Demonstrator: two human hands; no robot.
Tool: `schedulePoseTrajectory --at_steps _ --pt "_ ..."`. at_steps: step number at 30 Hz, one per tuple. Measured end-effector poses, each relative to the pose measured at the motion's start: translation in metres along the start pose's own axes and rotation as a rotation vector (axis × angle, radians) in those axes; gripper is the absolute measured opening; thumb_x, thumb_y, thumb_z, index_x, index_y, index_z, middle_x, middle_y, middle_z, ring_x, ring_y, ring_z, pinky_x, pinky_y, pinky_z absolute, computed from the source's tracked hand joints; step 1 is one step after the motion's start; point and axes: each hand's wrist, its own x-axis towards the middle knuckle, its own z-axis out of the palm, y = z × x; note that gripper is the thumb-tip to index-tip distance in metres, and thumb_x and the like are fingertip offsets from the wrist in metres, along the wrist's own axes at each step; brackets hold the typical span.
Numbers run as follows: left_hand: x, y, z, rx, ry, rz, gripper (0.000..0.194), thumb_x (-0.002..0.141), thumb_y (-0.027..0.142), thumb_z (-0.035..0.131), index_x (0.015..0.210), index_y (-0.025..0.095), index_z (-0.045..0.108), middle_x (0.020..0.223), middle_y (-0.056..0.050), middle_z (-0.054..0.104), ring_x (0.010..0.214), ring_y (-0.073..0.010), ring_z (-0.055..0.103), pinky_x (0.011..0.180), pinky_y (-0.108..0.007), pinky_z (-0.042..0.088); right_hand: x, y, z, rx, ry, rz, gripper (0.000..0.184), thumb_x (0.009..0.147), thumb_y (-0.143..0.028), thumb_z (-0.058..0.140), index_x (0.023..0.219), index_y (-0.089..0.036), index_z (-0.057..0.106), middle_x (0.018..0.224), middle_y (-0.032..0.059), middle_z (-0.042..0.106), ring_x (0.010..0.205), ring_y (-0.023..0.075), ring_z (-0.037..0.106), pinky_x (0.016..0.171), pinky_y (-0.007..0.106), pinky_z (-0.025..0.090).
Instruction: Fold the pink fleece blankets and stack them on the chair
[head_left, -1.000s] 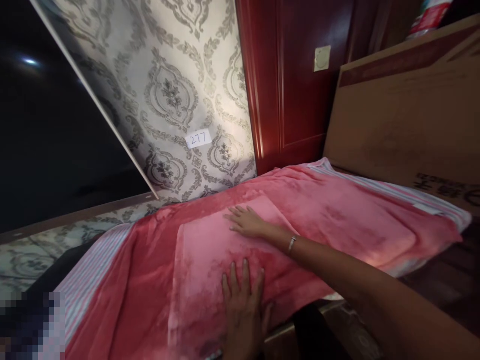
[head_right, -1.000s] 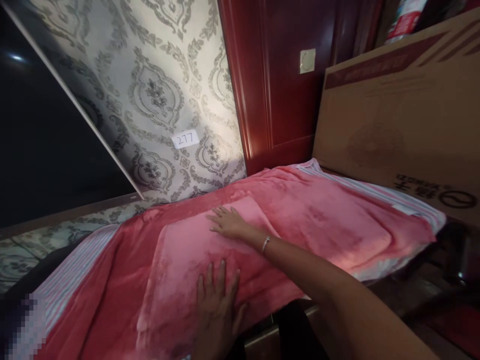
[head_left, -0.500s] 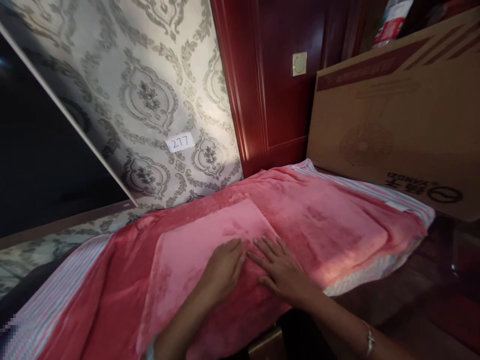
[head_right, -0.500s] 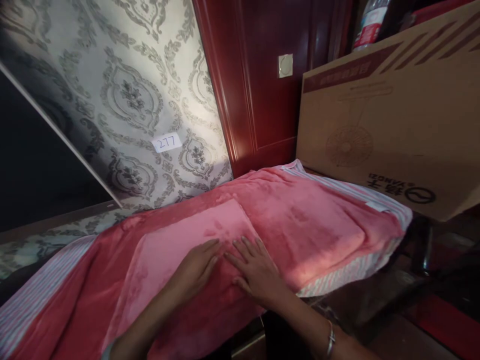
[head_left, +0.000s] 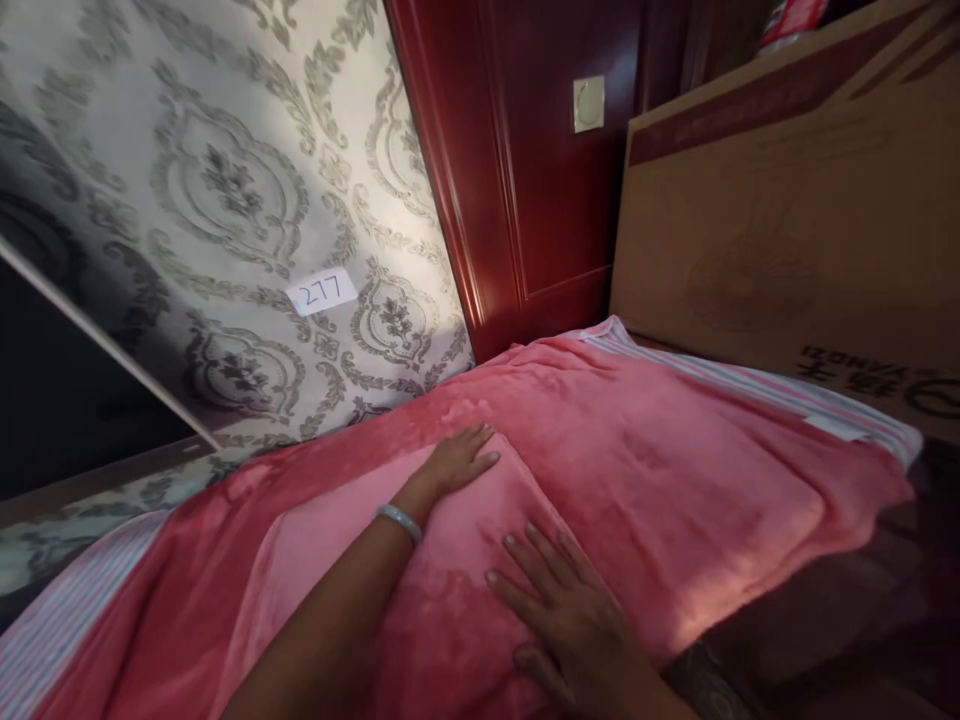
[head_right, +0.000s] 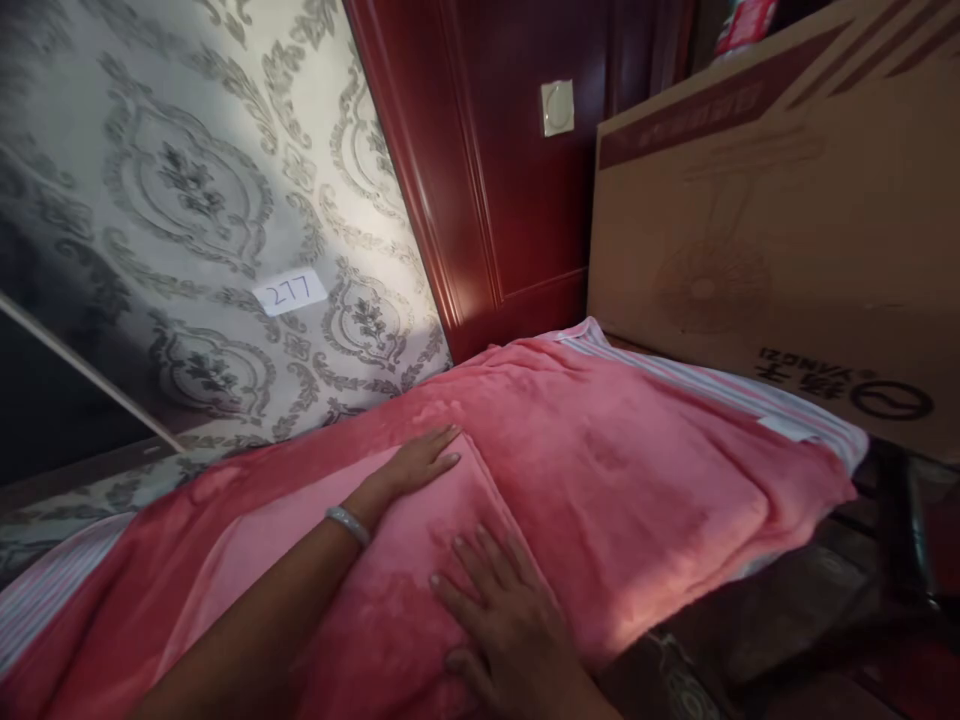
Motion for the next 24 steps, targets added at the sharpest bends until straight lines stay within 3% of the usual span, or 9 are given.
schedulePoseTrajectory --at_steps 3,7,14,17,21,24 --pt "0.006 -0.004 0.006 -0.018 0.048 -0.001 0.071 0.097 0.062 0.032 0.154 0.021 0.035 0.162 -0.011 0.033 0.150 -0.0252 0.029 0.122 -0.046 0.024 -0.001 0.002 0.003 0.008 0.001 -0.004 0.073 0.092 -0.055 0.057 0.157 -0.040 0.027 0.162 0.0023 0.029 0.149 0.0357 0.026 0.117 0.064 0.029" --pt "0.007 -0.005 0.013 -0.030 0.096 0.011 0.069 0.096 0.063 0.033 0.153 0.023 0.037 0.159 -0.009 0.039 0.148 -0.0250 0.034 0.121 -0.046 0.026 -0.002 0.004 0.004 0.008 0.001 -0.013 0.076 0.091 -0.055 0.059 0.157 -0.039 0.027 0.163 0.0032 0.027 0.149 0.0371 0.025 0.115 0.063 0.031" --pt "0.005 -0.001 0.015 0.007 0.117 0.036 0.069 0.098 0.059 0.032 0.153 0.017 0.038 0.156 -0.012 0.043 0.146 -0.0255 0.037 0.121 -0.043 0.027 -0.001 -0.003 -0.004 -0.091 0.057 0.001 0.066 0.096 -0.053 0.052 0.156 -0.036 0.032 0.163 0.0036 0.028 0.150 0.0339 0.022 0.117 0.060 0.027" --pt "0.004 0.008 0.012 0.073 0.106 -0.002 0.068 0.099 0.057 0.032 0.155 0.018 0.033 0.159 -0.014 0.038 0.147 -0.0274 0.035 0.120 -0.048 0.026 -0.001 -0.005 -0.005 -0.119 0.049 0.006 0.061 0.098 -0.051 0.051 0.155 -0.035 0.035 0.163 0.0047 0.030 0.150 0.0332 0.023 0.117 0.061 0.026" --pt "-0.007 0.021 0.000 0.185 0.119 -0.053 0.067 0.099 0.056 0.035 0.156 0.021 0.030 0.162 -0.017 0.029 0.151 -0.0331 0.025 0.120 -0.062 0.012 -0.004 -0.003 -0.007 -0.137 0.025 0.010 0.056 0.099 -0.050 0.049 0.152 -0.034 0.040 0.161 0.0058 0.033 0.149 0.0318 0.024 0.116 0.060 0.026" --pt "-0.031 0.021 -0.013 0.113 0.084 -0.024 0.066 0.099 0.058 0.030 0.155 0.023 0.031 0.164 -0.013 0.027 0.152 -0.0297 0.021 0.122 -0.058 0.011 -0.002 -0.005 -0.018 -0.117 0.010 0.002 0.054 0.101 -0.050 0.044 0.152 -0.032 0.042 0.160 0.0067 0.035 0.149 0.0312 0.025 0.116 0.061 0.024"
